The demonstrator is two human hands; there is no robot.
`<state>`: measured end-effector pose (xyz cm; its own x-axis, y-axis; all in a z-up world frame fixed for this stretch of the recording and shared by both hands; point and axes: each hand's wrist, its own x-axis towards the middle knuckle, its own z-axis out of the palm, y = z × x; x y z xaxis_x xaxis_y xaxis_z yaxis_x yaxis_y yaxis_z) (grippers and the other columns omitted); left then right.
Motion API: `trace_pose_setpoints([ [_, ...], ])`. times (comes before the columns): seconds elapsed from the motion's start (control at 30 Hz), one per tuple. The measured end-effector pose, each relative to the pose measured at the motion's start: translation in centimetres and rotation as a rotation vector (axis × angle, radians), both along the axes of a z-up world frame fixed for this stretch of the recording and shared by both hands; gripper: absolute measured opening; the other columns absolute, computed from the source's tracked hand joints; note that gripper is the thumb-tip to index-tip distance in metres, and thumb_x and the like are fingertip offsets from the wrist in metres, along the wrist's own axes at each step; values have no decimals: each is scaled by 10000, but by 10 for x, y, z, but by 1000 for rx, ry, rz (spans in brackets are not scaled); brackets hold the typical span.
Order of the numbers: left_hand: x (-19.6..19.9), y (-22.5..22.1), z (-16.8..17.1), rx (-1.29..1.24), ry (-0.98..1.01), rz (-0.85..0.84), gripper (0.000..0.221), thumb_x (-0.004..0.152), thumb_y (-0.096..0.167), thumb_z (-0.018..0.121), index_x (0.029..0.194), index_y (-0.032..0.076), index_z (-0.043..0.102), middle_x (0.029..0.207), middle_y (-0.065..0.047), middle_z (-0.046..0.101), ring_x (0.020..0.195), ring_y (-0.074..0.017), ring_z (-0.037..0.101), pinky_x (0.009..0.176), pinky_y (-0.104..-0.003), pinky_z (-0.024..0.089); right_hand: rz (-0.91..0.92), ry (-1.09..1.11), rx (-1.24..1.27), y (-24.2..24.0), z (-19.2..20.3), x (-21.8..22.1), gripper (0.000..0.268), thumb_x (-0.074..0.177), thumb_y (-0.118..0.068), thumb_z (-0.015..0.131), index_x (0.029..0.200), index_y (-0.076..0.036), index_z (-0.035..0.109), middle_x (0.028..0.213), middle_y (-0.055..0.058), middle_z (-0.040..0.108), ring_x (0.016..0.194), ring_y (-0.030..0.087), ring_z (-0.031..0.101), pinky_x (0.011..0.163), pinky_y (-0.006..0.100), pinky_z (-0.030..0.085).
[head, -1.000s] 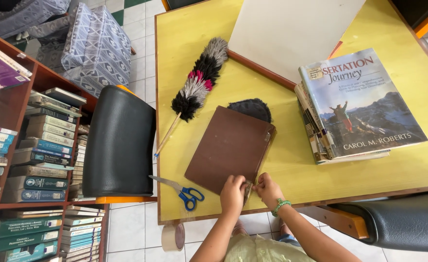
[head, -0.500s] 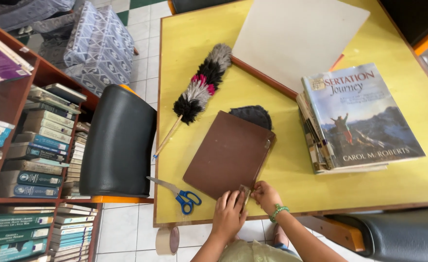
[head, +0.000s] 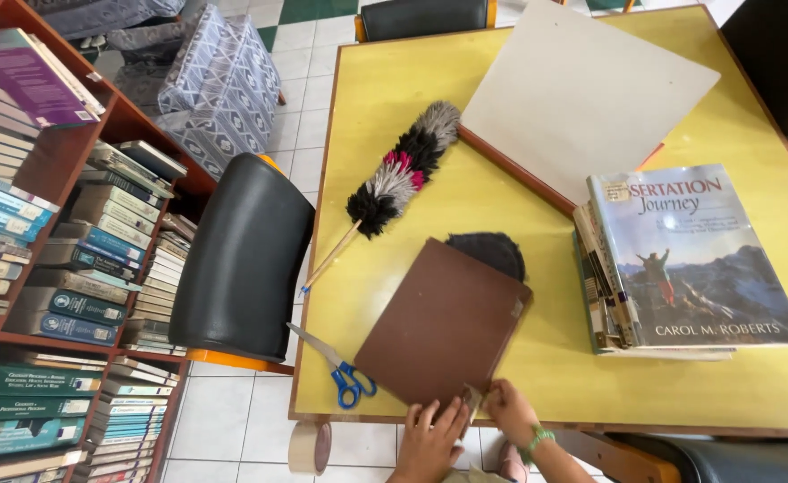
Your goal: Repairing a book by applying clear adhesive tape to its edges and spine using scissors.
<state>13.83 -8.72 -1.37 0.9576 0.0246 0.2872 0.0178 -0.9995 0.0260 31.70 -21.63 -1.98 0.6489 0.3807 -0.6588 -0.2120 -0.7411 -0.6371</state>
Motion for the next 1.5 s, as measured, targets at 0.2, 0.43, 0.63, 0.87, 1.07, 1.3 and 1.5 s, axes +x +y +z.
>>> trace_pose_setpoints([
  [0.2,7,8,17,-34,-349,-128,302,928,73,584,1149,237,708,1205,40,642,843,-248,464,799,-551,431,-239,152,123,-26,-11,-28,291,894,-27,611,1164,-113,681,786,66,723,560,180,544,563,308,471],
  [0.43,23,0,68,-296,-319,-150,311,981,358,627,1211,184,742,1243,24,659,869,-281,475,896,-577,351,-265,199,223,-25,103,-4,233,948,11,653,1177,-31,667,850,138,792,749,216,721,686,315,629],
  [0.63,40,-18,102,-521,-512,6,483,778,147,764,1258,153,713,1235,-18,659,940,-272,479,868,-489,439,-136,133,507,-26,124,33,227,911,10,740,1081,-64,608,692,113,696,604,190,577,617,316,502],
  [0.87,38,-25,114,-722,-563,99,534,739,57,790,1265,108,709,1221,-45,646,1031,-286,505,882,-404,540,177,84,474,-7,158,47,241,942,-14,652,883,-105,436,752,73,651,728,158,588,660,318,509],
  [1.07,44,-35,124,-805,-694,232,605,631,16,702,1228,113,727,1186,-36,670,1004,-259,555,847,-362,590,456,-193,-29,20,256,32,177,929,-223,569,894,-200,397,759,-22,601,711,195,441,675,330,384],
  [1.3,41,-35,121,-882,-732,280,644,615,-4,673,1246,119,714,1187,-47,664,1035,-256,579,828,-354,595,713,-417,-160,34,252,32,181,1006,-343,498,977,-214,375,873,2,672,763,276,562,680,405,415],
  [1.5,36,-31,112,-890,-779,320,644,614,8,678,1244,132,719,1185,-36,681,1044,-251,587,851,-361,582,592,-359,-126,40,260,16,200,995,-337,540,970,-209,388,804,8,625,689,247,512,637,383,421],
])
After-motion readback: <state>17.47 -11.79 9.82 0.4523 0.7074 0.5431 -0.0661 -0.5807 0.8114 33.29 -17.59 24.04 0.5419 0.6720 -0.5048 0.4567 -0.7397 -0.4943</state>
